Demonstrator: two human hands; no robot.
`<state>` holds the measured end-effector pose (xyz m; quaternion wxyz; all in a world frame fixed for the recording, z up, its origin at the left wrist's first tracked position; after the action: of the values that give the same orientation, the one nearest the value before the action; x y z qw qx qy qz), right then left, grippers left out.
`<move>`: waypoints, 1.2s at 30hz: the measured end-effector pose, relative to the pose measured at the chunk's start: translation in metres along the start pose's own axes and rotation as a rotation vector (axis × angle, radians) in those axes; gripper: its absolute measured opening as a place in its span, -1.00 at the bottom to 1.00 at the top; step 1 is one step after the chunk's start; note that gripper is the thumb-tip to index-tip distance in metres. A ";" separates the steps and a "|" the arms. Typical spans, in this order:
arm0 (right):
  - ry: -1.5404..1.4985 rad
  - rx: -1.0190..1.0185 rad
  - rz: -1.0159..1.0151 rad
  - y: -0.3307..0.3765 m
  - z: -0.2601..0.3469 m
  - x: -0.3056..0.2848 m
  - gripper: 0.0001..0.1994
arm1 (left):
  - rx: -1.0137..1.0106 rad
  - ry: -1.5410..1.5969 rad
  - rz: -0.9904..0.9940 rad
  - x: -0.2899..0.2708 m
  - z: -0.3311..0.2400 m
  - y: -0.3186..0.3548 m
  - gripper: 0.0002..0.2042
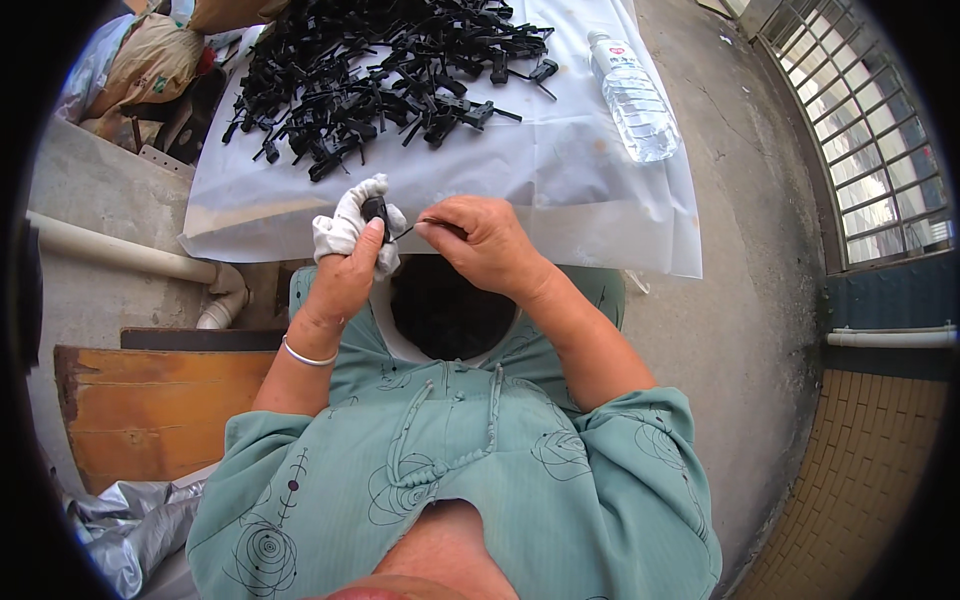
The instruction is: The person is manually wiping and inspecting small black plastic components at a workstation.
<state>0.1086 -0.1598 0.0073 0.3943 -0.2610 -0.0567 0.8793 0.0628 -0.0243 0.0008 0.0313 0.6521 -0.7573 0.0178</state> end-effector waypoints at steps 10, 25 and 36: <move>-0.138 -0.118 0.055 0.000 0.013 -0.001 -0.89 | -0.005 0.275 0.101 0.007 0.004 0.003 -0.68; -0.091 0.067 0.183 -0.011 0.011 0.019 -0.78 | 0.129 -0.417 0.112 0.015 -0.014 0.002 -0.73; -0.033 0.121 0.341 -0.017 0.002 0.016 -0.78 | 0.071 -0.633 0.149 0.017 -0.009 0.003 -0.70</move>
<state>0.1103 -0.1362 0.0080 0.2536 -0.2283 0.0349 0.9393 0.0577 -0.0402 0.0115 -0.2296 0.5688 -0.7740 -0.1573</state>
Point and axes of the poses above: each hand's wrist, its own y-axis away from the middle knuckle, its own x-axis out of the palm, z = x × y, the point moved 8 cm from there along -y, towards the middle knuckle, and after that the axes turned 13 degrees about z, right-handed, at the moved point
